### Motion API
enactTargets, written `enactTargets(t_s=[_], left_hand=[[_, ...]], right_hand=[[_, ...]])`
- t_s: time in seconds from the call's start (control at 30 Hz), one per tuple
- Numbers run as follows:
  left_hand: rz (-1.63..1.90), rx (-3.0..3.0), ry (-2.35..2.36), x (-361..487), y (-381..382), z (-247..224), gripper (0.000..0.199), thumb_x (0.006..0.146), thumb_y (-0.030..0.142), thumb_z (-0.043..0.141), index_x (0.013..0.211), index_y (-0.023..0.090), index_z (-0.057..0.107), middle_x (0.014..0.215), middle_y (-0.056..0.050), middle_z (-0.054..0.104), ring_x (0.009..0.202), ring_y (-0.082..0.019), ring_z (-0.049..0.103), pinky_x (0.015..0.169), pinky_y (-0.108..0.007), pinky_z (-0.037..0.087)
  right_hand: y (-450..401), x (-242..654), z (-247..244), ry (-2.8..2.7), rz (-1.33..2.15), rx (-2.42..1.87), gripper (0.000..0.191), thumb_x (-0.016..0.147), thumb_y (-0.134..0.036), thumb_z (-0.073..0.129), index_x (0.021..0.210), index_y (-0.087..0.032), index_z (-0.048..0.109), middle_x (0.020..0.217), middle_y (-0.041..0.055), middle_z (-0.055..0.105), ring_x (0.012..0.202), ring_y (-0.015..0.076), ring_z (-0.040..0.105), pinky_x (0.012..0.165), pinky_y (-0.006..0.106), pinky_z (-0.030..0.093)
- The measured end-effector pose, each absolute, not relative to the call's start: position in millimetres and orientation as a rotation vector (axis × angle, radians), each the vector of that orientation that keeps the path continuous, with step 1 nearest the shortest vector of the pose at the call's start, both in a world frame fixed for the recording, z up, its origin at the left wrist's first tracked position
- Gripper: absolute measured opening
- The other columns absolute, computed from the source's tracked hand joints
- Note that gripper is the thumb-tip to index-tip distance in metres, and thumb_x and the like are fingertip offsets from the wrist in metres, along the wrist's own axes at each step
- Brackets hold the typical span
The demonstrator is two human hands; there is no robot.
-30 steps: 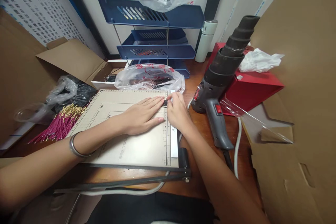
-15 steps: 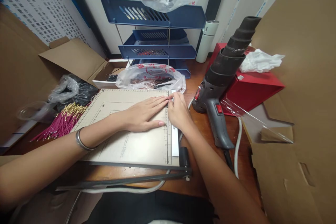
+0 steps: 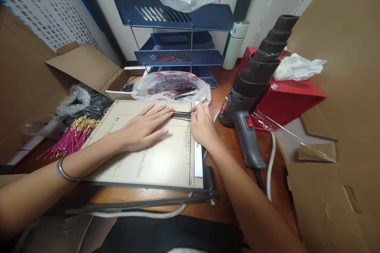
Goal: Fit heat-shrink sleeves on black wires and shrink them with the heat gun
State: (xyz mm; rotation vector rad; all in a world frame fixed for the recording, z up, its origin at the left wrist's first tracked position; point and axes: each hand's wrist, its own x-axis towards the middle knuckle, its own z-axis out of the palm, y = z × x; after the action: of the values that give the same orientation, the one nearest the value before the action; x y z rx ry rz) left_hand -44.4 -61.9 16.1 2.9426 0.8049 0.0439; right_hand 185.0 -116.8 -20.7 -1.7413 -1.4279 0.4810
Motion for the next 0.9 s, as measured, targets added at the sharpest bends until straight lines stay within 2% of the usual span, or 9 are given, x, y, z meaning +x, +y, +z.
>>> enactTargets(t_s=[0.37,0.63,0.7,0.77,0.83,0.9], left_hand=[[0.037,2.941,0.783,-41,-54,16,0.076,0.108,0.066,0.018,0.164,0.018,0.036,0.17,-0.006,0.034,0.162,-0.025,0.021,0.134,-0.048,0.004],[-0.01,2.893,0.679,-46,-52,17,0.074,0.108,0.064,0.025,0.166,0.019,0.029,0.172,-0.008,0.028,0.162,-0.025,0.021,0.134,-0.047,0.003],[0.025,2.879,0.684,-44,-53,17,0.071,0.108,0.062,0.025,0.165,0.019,0.032,0.171,-0.008,0.032,0.162,-0.025,0.023,0.134,-0.047,0.004],[0.127,2.871,0.702,-39,-53,19,0.065,0.11,0.056,0.026,0.161,0.019,0.04,0.167,-0.008,0.04,0.159,-0.026,0.029,0.134,-0.048,0.009],[0.277,2.853,0.723,-30,-50,22,0.057,0.11,0.049,0.031,0.153,0.018,0.051,0.159,-0.01,0.052,0.151,-0.027,0.042,0.13,-0.049,0.023],[0.406,2.818,0.738,-19,-43,26,0.047,0.108,0.042,0.04,0.138,0.016,0.064,0.145,-0.013,0.063,0.136,-0.028,0.056,0.119,-0.046,0.039]], right_hand=[[-116,185,-20,-1.422,0.473,-1.746,0.012,0.092,-0.024,0.041,0.095,-0.025,0.053,0.12,0.013,0.063,0.117,0.0295,0.059,0.105,0.048,0.046],[-116,185,-22,-1.421,0.46,-1.711,0.012,0.092,-0.026,0.041,0.094,-0.026,0.054,0.118,0.0123,0.063,0.113,0.0302,0.06,0.102,0.05,0.047],[-116,185,-23,-1.424,0.455,-1.704,0.012,0.092,-0.025,0.041,0.094,-0.026,0.053,0.117,0.012,0.063,0.114,0.0298,0.06,0.103,0.05,0.047],[-116,186,-23,-1.422,0.455,-1.703,0.012,0.092,-0.026,0.041,0.094,-0.026,0.053,0.117,0.0119,0.063,0.114,0.0296,0.06,0.104,0.05,0.047],[-117,186,-23,-1.422,0.462,-1.704,0.013,0.093,-0.027,0.041,0.095,-0.026,0.054,0.118,0.0118,0.062,0.115,0.0296,0.06,0.104,0.05,0.047],[-118,187,-23,-1.428,0.471,-1.698,0.014,0.094,-0.029,0.041,0.098,-0.026,0.055,0.119,0.0119,0.062,0.116,0.0297,0.059,0.106,0.05,0.046]])
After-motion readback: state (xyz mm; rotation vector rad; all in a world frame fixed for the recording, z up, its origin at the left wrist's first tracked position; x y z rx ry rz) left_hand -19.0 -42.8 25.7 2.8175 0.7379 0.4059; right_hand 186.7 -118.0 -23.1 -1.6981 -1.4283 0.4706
